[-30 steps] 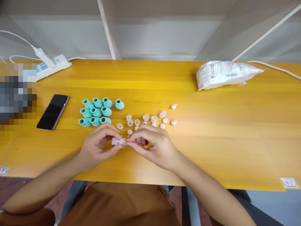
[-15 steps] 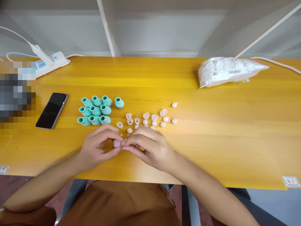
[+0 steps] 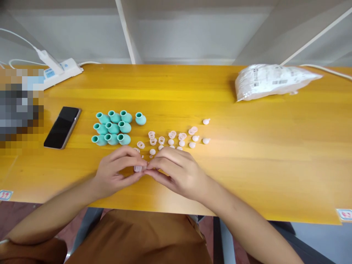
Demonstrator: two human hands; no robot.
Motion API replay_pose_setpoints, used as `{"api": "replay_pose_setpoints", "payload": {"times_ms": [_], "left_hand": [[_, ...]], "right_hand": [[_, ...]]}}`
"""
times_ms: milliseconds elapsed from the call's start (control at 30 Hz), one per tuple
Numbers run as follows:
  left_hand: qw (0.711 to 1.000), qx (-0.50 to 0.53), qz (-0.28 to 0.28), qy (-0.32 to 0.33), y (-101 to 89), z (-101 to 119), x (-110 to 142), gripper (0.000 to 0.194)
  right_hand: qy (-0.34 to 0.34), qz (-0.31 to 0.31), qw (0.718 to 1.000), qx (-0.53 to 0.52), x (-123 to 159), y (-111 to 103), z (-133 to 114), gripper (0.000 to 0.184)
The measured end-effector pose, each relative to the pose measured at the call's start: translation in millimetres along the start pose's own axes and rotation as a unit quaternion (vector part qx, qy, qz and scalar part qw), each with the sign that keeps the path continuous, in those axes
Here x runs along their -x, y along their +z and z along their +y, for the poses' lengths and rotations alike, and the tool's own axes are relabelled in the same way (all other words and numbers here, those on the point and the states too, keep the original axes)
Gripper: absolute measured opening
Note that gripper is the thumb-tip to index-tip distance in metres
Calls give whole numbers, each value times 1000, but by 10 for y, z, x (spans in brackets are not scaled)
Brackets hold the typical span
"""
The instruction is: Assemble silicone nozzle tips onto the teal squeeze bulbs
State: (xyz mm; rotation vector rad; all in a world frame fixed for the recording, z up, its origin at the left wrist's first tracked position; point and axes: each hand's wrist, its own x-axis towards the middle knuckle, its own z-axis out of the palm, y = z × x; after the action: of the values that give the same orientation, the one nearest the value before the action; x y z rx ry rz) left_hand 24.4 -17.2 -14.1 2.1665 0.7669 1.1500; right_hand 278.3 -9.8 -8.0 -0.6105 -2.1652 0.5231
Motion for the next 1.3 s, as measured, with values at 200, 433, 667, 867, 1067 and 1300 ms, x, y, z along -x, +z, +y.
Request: {"api": "replay_pose_setpoints", "payload": {"times_ms": [200, 433, 667, 867, 1067, 1300], "left_hand": [[1000, 21, 4, -1, -5, 3, -15, 19], [991, 107, 17, -74, -8, 21, 1, 22], [966, 201, 56, -153, -12, 35, 14, 21], [928, 297, 39, -220, 37, 65, 62, 22], [912, 324, 52, -247, 77, 61, 96, 23], [904, 352, 44, -240, 105, 70, 100, 25]], "right_hand": [[19, -2, 999, -41, -8, 5, -16, 14], [50, 17, 994, -98, -52, -1, -23, 22], [46, 11, 995, -86, 9, 49, -3, 44], [14, 33, 997, -72, 38, 110, -1, 47], [12, 34, 997, -72, 41, 144, 13, 47], [-9, 38, 997, -65, 46, 172, 26, 39]]}}
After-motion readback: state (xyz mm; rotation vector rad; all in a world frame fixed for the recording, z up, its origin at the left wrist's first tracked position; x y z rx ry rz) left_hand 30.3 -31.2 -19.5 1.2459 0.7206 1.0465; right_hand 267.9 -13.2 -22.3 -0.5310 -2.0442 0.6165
